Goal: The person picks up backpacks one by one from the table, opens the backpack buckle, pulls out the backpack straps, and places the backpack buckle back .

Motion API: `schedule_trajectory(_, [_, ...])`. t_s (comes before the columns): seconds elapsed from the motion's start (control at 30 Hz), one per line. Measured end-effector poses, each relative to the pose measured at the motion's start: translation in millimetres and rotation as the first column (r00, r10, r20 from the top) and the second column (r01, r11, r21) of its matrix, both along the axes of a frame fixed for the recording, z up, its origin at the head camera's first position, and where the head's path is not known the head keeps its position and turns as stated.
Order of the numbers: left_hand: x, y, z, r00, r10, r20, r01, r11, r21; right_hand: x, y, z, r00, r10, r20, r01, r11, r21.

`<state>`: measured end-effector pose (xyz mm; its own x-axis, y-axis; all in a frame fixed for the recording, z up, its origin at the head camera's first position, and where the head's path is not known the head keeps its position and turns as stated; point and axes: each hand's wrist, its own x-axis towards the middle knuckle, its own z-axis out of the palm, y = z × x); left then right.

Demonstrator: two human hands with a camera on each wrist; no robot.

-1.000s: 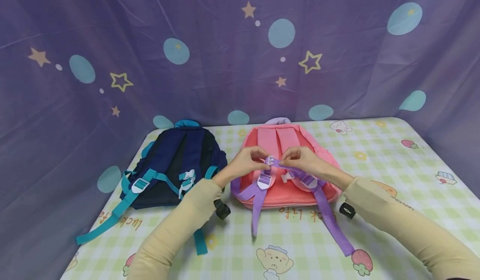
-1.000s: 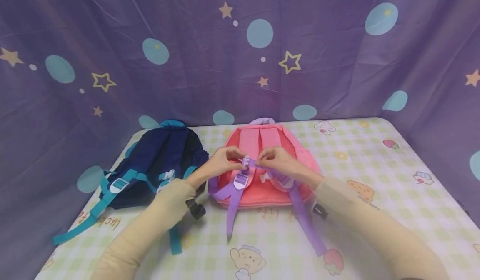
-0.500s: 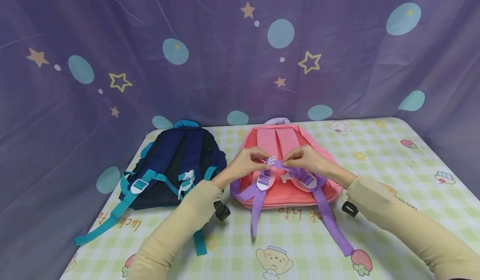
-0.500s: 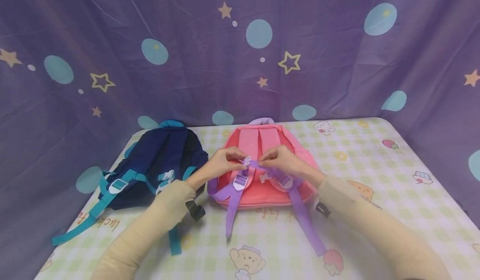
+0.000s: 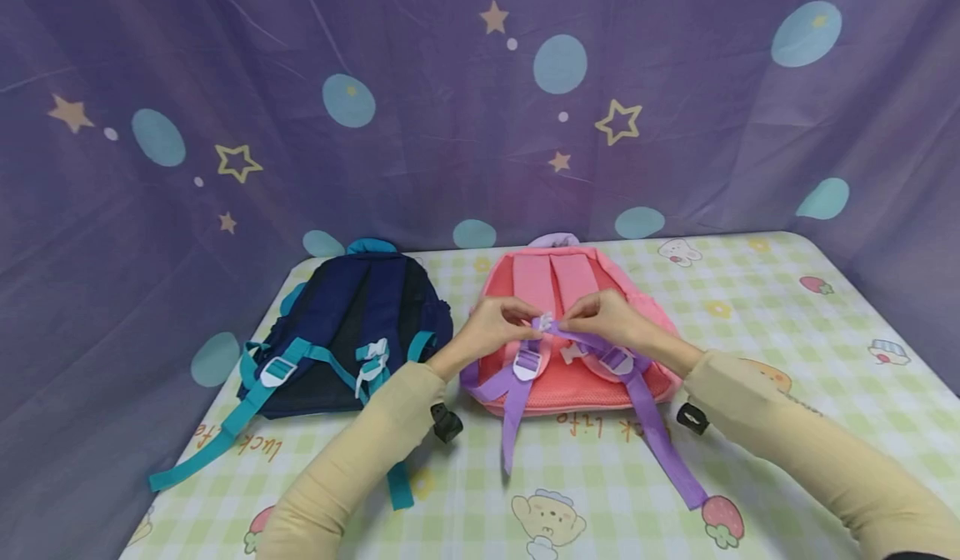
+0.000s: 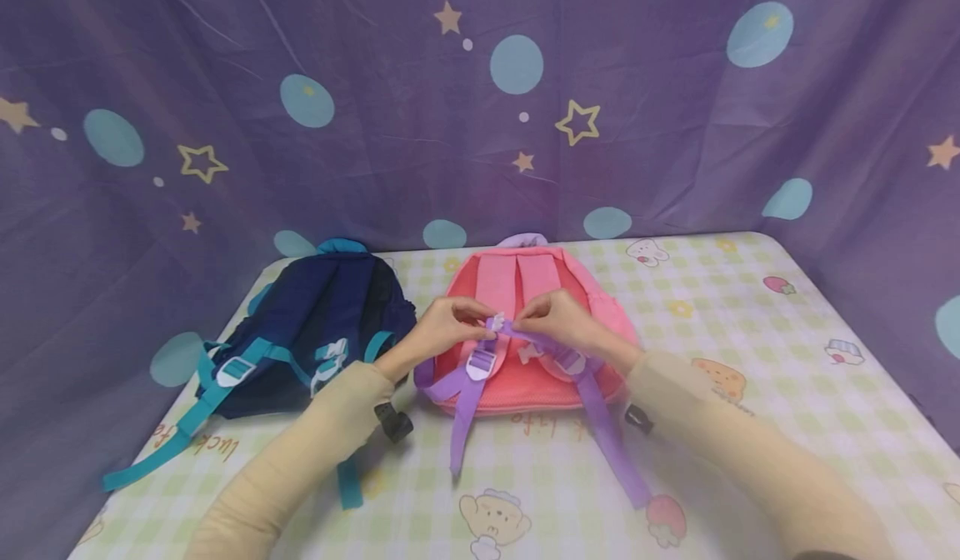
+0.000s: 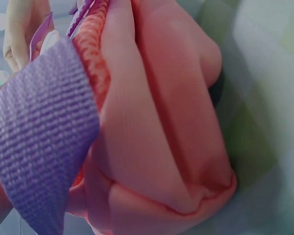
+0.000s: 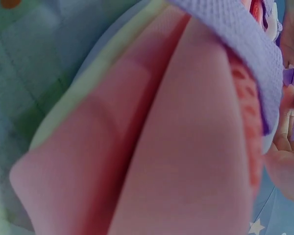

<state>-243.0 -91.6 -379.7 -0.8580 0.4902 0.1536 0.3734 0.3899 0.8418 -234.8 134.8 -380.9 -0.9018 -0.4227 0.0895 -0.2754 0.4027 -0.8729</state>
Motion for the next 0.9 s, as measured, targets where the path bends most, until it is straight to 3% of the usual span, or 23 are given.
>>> schedule_trajectory(0.5, [0.7,1.3,-1.2,1.000,-0.010,0.011,0.010,1.000,-0.014,-1.0,-5,-4.9,1.000,0.016,0.017,-0.015,0.998,-0.056])
schedule_trajectory(0.9, [0.5,1.7,-2.8,0.999,0.017,0.036,-0.017,1.000,0.014,0.9,7,-7.1,0.999,0.025,0.034,-0.025,0.999,0.024])
